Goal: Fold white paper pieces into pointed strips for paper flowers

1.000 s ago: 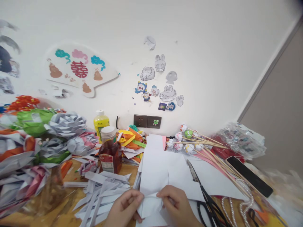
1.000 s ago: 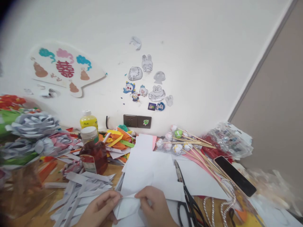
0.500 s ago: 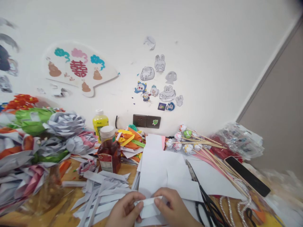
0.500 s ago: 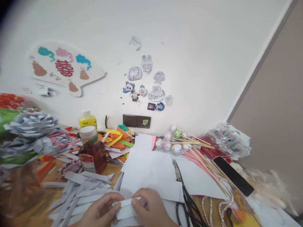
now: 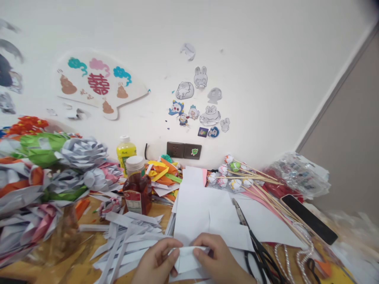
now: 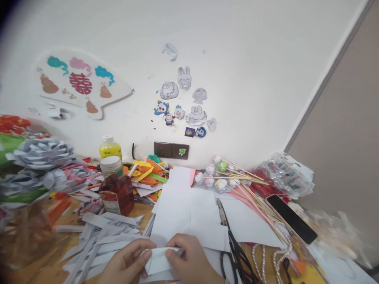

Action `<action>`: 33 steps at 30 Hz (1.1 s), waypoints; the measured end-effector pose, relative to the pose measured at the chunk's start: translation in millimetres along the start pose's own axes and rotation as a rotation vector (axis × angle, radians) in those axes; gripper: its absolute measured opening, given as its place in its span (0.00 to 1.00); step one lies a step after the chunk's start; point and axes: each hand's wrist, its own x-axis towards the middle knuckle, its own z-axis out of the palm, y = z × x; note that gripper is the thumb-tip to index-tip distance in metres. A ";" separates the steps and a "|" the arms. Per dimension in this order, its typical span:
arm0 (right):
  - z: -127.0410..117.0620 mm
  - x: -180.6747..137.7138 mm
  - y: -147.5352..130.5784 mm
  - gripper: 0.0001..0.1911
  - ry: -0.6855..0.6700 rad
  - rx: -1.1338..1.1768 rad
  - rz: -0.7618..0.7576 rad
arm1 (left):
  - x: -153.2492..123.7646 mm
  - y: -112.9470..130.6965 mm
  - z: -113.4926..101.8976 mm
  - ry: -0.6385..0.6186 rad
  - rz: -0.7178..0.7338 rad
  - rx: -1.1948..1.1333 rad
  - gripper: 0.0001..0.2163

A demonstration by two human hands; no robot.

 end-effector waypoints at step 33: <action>6.0 -0.5 7.1 0.13 -0.029 -0.031 -0.090 | -1.4 0.0 0.2 -0.130 0.118 0.349 0.09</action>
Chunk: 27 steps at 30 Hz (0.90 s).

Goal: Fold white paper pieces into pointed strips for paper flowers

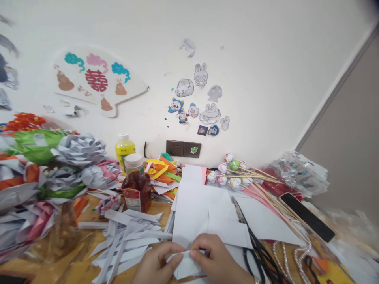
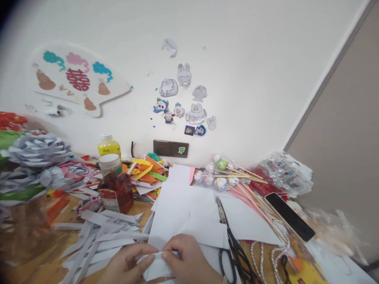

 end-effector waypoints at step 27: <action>2.0 0.5 5.2 0.09 -0.009 0.032 0.068 | -2.2 5.1 0.3 0.032 0.011 0.026 0.07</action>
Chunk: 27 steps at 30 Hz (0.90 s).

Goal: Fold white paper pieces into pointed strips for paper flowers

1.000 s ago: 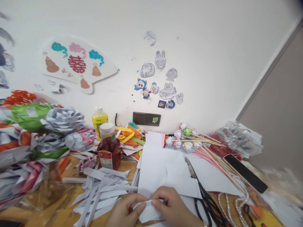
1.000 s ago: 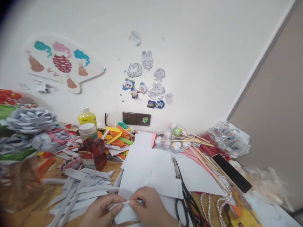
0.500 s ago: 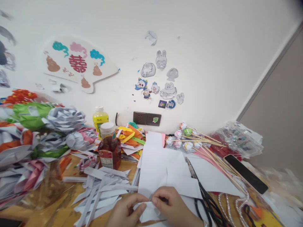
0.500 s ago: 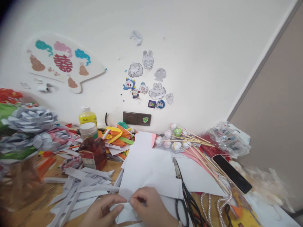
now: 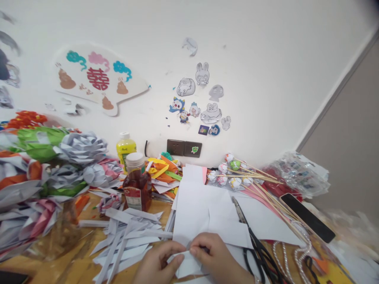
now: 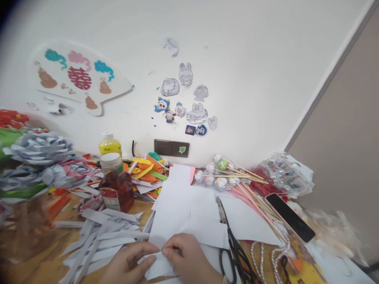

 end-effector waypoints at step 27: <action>-0.9 1.1 -0.9 0.11 0.035 0.006 -0.004 | 4.0 -4.6 -3.8 -0.068 -0.154 -0.351 0.11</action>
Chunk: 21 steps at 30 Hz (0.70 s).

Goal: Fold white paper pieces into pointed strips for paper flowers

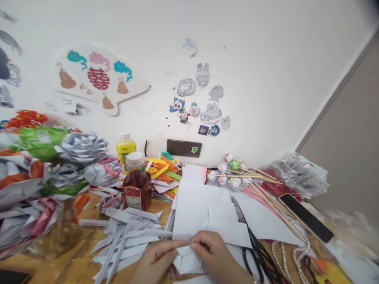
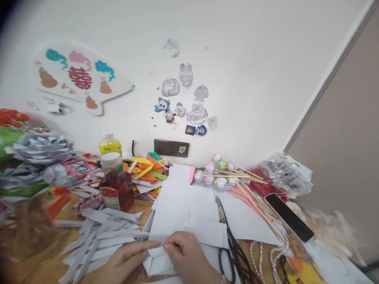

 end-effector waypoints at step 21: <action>0.4 -3.5 -4.9 0.09 -0.039 -0.176 -0.095 | -1.7 -6.9 3.9 0.004 0.105 0.247 0.11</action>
